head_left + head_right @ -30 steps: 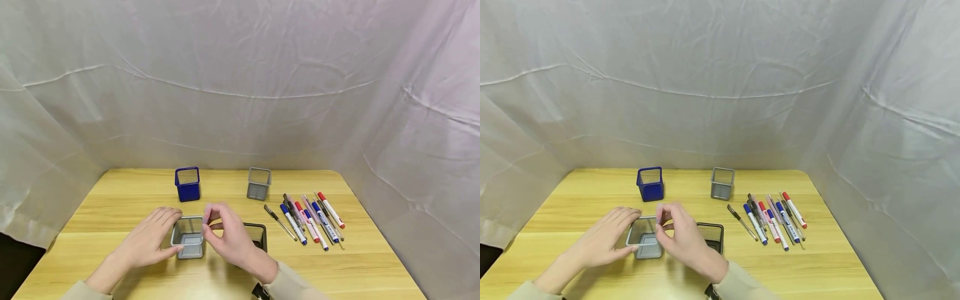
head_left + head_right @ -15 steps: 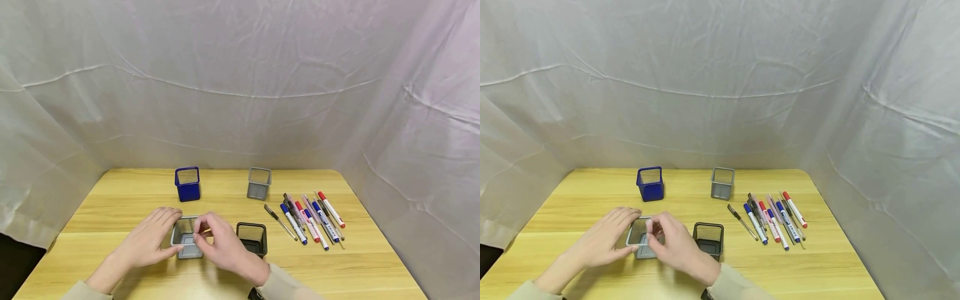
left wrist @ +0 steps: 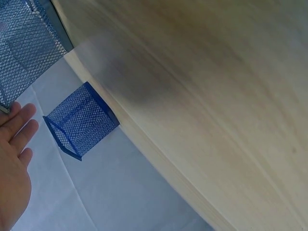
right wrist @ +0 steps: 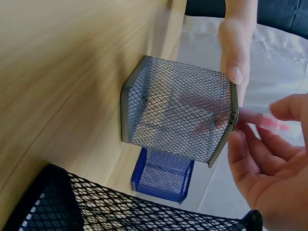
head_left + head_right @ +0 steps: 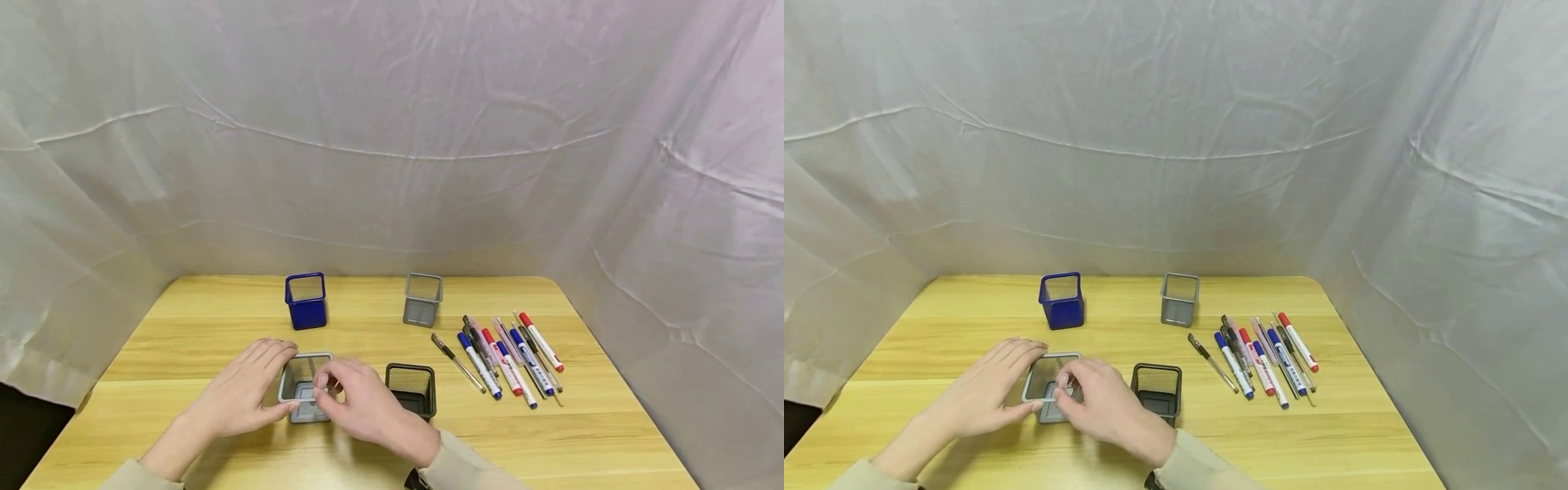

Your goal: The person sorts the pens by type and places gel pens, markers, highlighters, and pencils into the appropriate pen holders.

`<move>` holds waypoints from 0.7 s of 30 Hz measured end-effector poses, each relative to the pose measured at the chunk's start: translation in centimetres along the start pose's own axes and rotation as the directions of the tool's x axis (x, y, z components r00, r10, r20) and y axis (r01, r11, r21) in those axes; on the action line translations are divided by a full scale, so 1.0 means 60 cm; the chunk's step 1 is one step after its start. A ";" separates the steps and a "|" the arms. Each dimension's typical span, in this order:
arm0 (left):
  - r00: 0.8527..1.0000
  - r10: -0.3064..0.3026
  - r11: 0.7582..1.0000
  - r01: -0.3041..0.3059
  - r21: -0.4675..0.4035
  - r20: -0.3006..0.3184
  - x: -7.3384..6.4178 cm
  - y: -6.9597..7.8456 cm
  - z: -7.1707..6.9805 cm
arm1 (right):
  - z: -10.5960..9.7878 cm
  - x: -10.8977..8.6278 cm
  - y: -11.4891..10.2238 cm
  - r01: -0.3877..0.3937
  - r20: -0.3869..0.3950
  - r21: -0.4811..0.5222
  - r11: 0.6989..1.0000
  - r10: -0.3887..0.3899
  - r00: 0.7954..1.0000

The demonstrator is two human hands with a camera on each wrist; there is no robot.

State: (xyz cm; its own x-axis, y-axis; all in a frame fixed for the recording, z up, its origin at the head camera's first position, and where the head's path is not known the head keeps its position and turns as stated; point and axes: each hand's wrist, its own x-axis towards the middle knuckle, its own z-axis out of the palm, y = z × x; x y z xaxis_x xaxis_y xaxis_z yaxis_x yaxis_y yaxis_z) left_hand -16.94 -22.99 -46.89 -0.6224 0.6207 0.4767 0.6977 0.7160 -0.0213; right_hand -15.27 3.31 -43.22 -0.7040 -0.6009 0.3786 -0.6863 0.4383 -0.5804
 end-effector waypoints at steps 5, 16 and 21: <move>1.000 -0.009 1.000 0.009 -0.004 0.005 0.000 0.001 -0.002 | 0.000 -0.002 -0.001 -0.034 0.030 -0.124 0.992 0.038 0.999; 1.000 -0.011 1.000 0.011 -0.005 0.009 -0.001 0.001 0.000 | 0.000 -0.004 -0.001 -0.075 0.071 -0.122 0.990 0.084 0.994; 1.000 -0.010 1.000 0.010 -0.004 0.008 -0.001 0.000 0.001 | 0.000 -0.005 -0.001 -0.071 0.068 -0.122 0.990 0.079 0.995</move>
State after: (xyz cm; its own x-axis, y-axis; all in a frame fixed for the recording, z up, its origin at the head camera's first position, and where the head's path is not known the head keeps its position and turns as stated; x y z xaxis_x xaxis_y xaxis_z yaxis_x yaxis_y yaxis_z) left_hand -16.89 -23.02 -46.95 -0.6325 0.6158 0.4698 0.6927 0.7211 -0.0127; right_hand -15.04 3.46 -43.30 -0.7422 -0.6082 0.2815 -0.6520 0.5580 -0.5133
